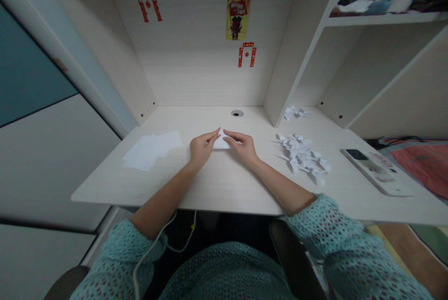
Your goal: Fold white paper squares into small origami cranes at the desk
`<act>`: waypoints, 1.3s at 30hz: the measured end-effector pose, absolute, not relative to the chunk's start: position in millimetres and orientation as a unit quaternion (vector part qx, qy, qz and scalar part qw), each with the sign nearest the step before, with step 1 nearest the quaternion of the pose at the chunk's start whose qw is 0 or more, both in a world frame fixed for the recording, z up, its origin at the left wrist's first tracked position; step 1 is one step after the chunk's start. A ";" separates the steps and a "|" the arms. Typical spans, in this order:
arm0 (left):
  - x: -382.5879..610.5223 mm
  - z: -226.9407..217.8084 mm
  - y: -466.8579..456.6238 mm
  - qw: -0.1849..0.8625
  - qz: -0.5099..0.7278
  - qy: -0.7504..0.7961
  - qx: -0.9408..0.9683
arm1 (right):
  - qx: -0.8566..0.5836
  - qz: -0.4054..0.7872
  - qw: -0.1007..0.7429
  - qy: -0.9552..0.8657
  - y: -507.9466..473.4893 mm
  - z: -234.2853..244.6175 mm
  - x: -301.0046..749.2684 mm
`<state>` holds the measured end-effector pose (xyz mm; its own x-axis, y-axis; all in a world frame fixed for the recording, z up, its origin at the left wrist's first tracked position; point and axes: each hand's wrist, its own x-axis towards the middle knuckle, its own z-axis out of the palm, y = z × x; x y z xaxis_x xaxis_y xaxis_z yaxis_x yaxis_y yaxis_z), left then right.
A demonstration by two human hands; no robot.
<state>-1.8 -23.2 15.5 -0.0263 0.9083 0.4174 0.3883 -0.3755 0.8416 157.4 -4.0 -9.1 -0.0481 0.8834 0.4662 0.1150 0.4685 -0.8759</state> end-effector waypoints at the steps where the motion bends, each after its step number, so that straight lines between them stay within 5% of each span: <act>1: -2.8 14.5 -22.0 0.250 0.511 0.504 0.650 | -0.388 0.336 0.571 -0.641 -3.7 -8.8 157.7; 11: -6.3 1.9 -4.0 0.357 0.513 0.513 0.588 | -0.381 0.314 0.531 -0.688 -1.6 -7.8 161.1; 17: -3.8 7.0 -4.7 0.424 0.553 0.497 0.518 | -0.438 0.361 0.593 -0.571 0.4 -3.9 159.2; 24: 3.9 -1.5 -6.5 0.405 0.599 0.486 0.490 | -0.445 0.516 0.540 -0.494 -1.1 -10.6 141.7; 39: 3.3 -3.3 -2.6 0.406 0.669 0.451 0.430 | -0.433 0.487 0.522 -0.551 0.5 -8.8 140.8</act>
